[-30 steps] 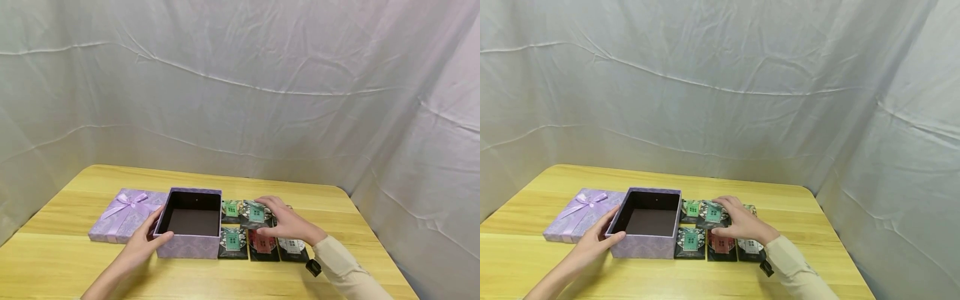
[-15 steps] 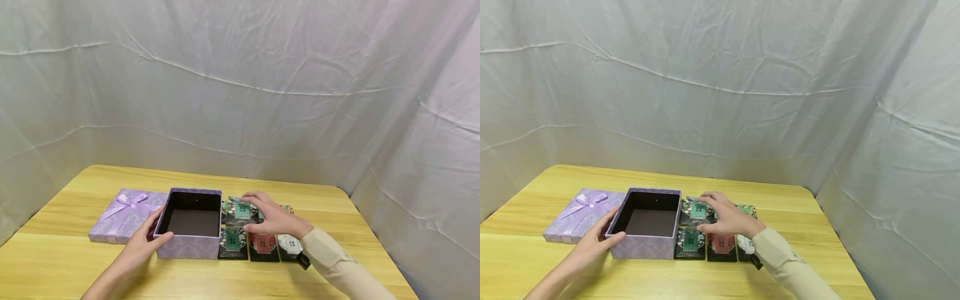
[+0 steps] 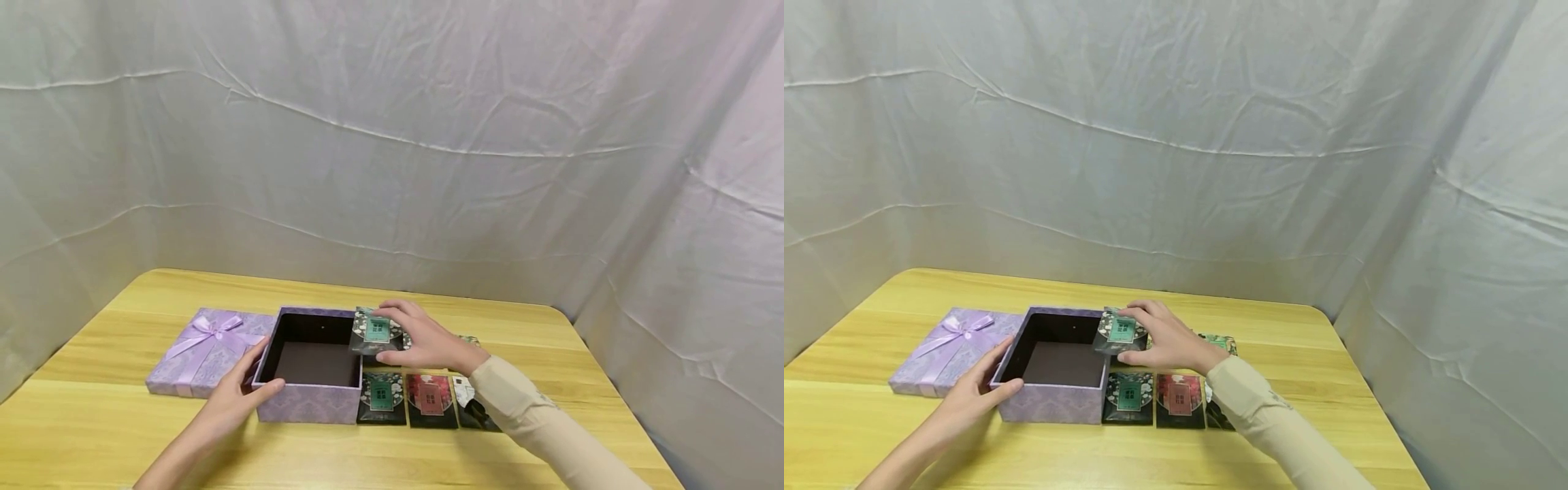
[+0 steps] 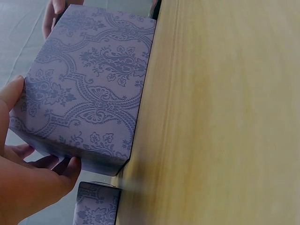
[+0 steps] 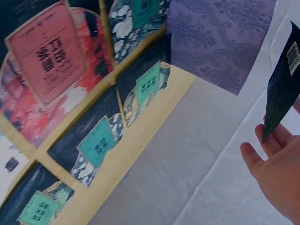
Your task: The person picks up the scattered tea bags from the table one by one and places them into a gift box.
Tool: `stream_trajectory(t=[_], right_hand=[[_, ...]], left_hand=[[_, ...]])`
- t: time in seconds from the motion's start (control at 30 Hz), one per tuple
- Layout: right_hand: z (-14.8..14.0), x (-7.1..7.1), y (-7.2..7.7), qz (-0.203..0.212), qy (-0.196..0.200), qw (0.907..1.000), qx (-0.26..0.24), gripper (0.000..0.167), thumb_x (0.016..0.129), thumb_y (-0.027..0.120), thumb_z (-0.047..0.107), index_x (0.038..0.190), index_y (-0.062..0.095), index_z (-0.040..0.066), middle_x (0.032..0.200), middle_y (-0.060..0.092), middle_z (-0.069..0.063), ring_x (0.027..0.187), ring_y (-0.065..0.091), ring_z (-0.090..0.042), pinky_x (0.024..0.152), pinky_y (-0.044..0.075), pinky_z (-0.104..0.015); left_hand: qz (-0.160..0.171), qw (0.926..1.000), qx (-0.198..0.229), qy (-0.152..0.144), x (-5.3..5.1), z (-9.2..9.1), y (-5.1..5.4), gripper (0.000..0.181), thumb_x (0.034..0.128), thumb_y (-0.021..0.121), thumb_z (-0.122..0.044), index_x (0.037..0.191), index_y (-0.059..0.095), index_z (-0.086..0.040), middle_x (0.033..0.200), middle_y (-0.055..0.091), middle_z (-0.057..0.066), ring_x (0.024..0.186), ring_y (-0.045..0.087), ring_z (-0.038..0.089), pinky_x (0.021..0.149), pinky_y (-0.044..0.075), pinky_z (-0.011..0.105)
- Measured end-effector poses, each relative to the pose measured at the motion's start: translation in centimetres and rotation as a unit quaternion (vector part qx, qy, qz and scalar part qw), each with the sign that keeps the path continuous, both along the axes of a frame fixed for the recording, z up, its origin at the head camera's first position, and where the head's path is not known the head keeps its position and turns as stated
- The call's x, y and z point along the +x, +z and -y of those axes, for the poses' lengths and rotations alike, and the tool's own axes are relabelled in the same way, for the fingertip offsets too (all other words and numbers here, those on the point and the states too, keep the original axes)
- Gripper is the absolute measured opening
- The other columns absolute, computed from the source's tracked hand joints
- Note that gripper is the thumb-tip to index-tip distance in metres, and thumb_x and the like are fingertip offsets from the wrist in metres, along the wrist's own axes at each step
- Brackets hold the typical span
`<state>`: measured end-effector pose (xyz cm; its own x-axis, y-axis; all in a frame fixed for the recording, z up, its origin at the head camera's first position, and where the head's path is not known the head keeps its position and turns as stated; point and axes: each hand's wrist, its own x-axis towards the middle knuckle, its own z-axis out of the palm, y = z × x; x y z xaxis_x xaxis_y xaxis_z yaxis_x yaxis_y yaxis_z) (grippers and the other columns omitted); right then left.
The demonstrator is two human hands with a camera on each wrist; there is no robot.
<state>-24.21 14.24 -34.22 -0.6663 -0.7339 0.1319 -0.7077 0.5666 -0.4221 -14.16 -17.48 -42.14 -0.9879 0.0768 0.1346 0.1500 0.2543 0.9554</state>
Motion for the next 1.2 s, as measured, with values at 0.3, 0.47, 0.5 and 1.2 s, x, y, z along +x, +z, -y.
stream_trajectory(t=[0.3,0.47,0.5,1.2], right_hand=[[1.6,0.2,0.5,0.031,-0.013,0.9994,-0.009,0.067,0.088,0.067,0.043,0.145,0.043,0.02,0.15,0.034,-0.006,0.136,0.029,-0.022,0.104,0.033,-0.054],[2.8,0.3,0.3,0.041,-0.016,0.9988,-0.019,0.066,0.087,0.067,0.046,0.145,0.044,0.024,0.15,0.033,-0.001,0.137,0.028,-0.02,0.104,0.033,-0.052],[3.1,0.3,0.2,0.045,-0.014,0.9987,-0.02,0.066,0.087,0.067,0.047,0.145,0.044,0.025,0.15,0.033,-0.001,0.137,0.028,-0.019,0.104,0.033,-0.052],[8.0,-0.2,-1.0,0.063,-0.001,0.9977,-0.023,0.066,0.088,0.066,0.045,0.146,0.043,0.024,0.152,0.031,-0.003,0.138,0.027,-0.021,0.106,0.033,-0.051]], left_hand=[[0.002,1.0,0.0,-0.003,0.1,0.0,0.1,0.075,0.0934,0.065,-0.018,0.154,0.022,-0.008,0.148,0.032,0.028,0.124,0.044,0.04,0.086,0.044,0.017],[0.005,1.0,-0.003,0.001,0.1,0.2,0.1,0.075,0.0936,0.065,-0.018,0.154,0.022,-0.008,0.15,0.029,0.027,0.126,0.043,0.041,0.086,0.042,0.015],[0.004,1.0,-0.005,0.002,0.1,0.2,0.1,0.075,0.0936,0.065,-0.018,0.154,0.022,-0.008,0.15,0.029,0.027,0.126,0.043,0.041,0.086,0.042,0.015],[0.003,1.0,0.0,0.001,-0.1,0.1,-0.3,0.074,0.0939,0.064,-0.017,0.154,0.022,-0.008,0.147,0.033,0.029,0.123,0.044,0.04,0.087,0.042,0.018]])
